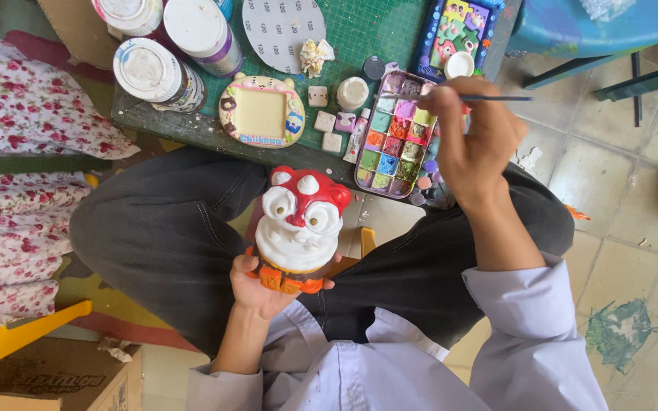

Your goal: The person sits on the floor holding a plaster figurine and paints its details with a small brush, dipping the brush into a watercolor palette on a low table. They wipe the brush, set the figurine on the table, and handle a small plaster piece before picking the figurine up again.

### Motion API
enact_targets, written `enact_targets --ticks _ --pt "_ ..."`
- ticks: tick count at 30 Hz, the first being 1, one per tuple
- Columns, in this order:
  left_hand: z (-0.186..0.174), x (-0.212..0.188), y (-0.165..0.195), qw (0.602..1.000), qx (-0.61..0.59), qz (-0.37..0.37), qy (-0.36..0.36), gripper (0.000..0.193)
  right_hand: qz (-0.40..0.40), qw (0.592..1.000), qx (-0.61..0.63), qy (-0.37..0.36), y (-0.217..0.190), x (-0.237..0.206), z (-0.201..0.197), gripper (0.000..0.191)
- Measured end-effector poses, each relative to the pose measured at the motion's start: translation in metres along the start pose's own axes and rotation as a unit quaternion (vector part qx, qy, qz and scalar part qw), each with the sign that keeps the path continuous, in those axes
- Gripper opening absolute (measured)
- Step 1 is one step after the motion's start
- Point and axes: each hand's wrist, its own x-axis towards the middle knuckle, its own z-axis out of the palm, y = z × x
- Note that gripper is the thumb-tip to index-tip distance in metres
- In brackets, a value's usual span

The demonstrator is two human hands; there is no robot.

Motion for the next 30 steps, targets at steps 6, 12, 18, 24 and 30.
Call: enact_targets --ticks 6,12,18,24,30 --pt "0.008 0.001 -0.001 0.999 -0.035 -0.011 -0.009 0.093 0.026 0.96 0.278 0.01 -0.046 -0.033 -0.023 0.026" --pt "0.005 -0.004 -0.004 0.998 -0.042 -0.018 -0.051 0.09 -0.045 0.972 0.225 -0.04 -0.057 -0.034 -0.026 0.03" --pt "-0.001 -0.01 -0.008 0.997 -0.051 -0.021 -0.05 0.088 -0.082 0.966 0.237 -0.06 -0.06 -0.027 -0.023 0.027" --pt "-0.002 -0.012 -0.009 0.997 -0.057 -0.024 -0.053 0.088 -0.069 0.963 0.241 -0.094 -0.062 -0.026 -0.027 0.026" --pt "-0.003 -0.012 -0.01 0.996 -0.062 -0.022 -0.054 0.089 -0.072 0.97 0.222 -0.074 -0.061 -0.027 -0.027 0.027"
